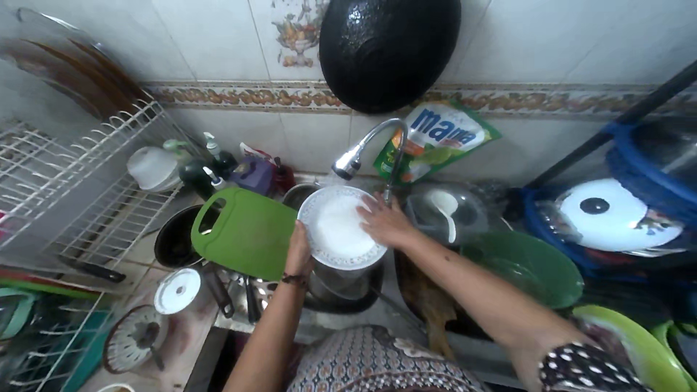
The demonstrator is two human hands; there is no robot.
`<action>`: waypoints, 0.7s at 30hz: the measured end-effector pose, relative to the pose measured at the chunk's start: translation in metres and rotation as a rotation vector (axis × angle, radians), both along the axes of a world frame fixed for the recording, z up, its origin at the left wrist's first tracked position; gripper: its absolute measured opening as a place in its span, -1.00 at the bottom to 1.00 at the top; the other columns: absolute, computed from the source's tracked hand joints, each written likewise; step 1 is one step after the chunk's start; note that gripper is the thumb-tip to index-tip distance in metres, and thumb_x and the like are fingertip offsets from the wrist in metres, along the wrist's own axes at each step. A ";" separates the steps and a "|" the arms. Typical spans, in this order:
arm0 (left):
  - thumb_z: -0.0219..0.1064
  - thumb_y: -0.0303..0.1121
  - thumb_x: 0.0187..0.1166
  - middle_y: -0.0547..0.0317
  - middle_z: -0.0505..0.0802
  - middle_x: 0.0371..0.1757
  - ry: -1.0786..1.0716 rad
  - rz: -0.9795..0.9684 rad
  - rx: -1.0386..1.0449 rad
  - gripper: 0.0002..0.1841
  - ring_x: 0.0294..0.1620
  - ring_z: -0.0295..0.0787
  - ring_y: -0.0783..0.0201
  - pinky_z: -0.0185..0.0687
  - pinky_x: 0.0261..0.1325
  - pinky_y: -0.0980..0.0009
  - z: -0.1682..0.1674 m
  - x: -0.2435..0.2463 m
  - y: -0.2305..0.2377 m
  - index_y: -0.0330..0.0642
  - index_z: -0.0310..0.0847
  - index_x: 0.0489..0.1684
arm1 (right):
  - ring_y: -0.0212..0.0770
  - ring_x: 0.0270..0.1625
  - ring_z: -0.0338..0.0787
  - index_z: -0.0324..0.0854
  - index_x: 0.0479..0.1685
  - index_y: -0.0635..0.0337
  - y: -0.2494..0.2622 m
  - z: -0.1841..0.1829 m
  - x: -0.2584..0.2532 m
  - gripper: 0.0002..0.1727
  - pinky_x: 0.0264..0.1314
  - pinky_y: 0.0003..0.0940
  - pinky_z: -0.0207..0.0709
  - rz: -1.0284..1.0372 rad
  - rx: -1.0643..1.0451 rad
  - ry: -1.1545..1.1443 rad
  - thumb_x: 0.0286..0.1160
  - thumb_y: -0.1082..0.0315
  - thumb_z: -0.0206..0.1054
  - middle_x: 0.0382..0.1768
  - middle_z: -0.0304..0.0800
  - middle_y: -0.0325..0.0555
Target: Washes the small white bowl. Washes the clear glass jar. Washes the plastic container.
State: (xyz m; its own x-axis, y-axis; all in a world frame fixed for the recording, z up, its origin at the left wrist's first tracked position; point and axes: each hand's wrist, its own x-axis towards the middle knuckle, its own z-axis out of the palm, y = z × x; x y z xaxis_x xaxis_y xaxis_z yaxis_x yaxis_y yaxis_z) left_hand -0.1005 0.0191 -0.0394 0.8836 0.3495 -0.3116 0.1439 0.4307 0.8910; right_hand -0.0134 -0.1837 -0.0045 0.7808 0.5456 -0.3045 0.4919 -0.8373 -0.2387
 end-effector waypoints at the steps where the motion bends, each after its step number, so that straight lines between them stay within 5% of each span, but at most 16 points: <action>1: -0.42 -0.03 0.92 -0.21 0.74 0.26 0.003 0.000 -0.008 -0.37 0.17 0.79 0.11 0.75 0.21 0.14 0.000 0.001 -0.002 -0.33 0.28 0.62 | 0.23 0.95 -0.40 0.18 0.87 -0.02 0.010 -0.006 0.005 -0.36 0.79 0.52 -0.64 -0.013 0.029 -0.035 0.87 -0.02 -0.04 0.94 -0.21 0.07; 5: -0.46 -0.03 0.92 -0.22 0.73 0.27 0.009 -0.007 -0.042 -0.35 0.18 0.78 0.11 0.74 0.23 0.14 0.006 0.003 -0.009 -0.36 0.26 0.62 | 0.28 0.94 -0.42 0.02 0.92 0.01 0.059 -0.017 -0.005 -0.29 0.76 0.60 -0.63 0.043 0.192 0.055 0.88 -0.08 -0.10 0.94 -0.33 0.16; 8: -0.45 -0.03 0.92 -0.19 0.75 0.20 0.026 0.023 -0.044 -0.34 0.12 0.77 0.15 0.73 0.19 0.18 0.009 0.004 -0.008 -0.40 0.31 0.55 | 0.18 0.96 -0.31 -0.13 0.95 0.07 0.072 -0.009 -0.027 -0.30 0.77 0.57 -0.55 0.242 0.220 0.229 0.93 -0.03 -0.25 0.94 -0.21 0.07; 12: -0.45 0.02 0.91 -0.21 0.75 0.21 0.031 0.033 -0.021 -0.33 0.13 0.79 0.10 0.75 0.18 0.12 0.002 0.002 0.001 -0.36 0.29 0.59 | 0.15 0.92 -0.03 0.25 0.83 0.07 0.029 0.012 -0.046 -0.41 0.82 0.45 -0.27 0.334 0.182 0.279 0.94 0.09 -0.20 0.87 0.12 -0.04; 16: -0.42 0.02 0.91 -0.22 0.74 0.25 0.037 0.043 -0.033 -0.35 0.15 0.79 0.08 0.76 0.19 0.12 -0.002 0.004 0.001 -0.31 0.27 0.62 | 0.27 0.79 0.26 0.69 0.44 0.22 -0.021 -0.002 -0.040 -0.55 0.83 0.29 -0.06 -0.062 0.340 0.019 0.80 0.17 0.13 0.62 0.50 0.23; 19: -0.41 -0.02 0.92 -0.23 0.69 0.31 0.032 0.016 -0.045 -0.38 0.20 0.76 0.08 0.73 0.23 0.12 -0.003 0.008 -0.006 -0.28 0.17 0.69 | 0.27 0.71 0.36 0.31 0.72 0.37 -0.035 -0.013 -0.036 -0.27 0.69 0.13 0.31 -0.477 0.703 -0.020 0.56 0.30 0.42 0.71 0.25 0.39; 21: -0.39 -0.05 0.93 -0.23 0.68 0.32 0.038 0.002 -0.070 -0.41 0.21 0.75 0.08 0.72 0.24 0.13 -0.004 0.013 -0.013 -0.27 0.13 0.71 | -0.05 0.51 0.63 0.15 0.82 0.21 -0.034 -0.007 -0.040 -0.25 0.46 -0.14 0.59 -0.731 0.972 0.242 0.64 0.34 0.34 0.60 0.47 0.20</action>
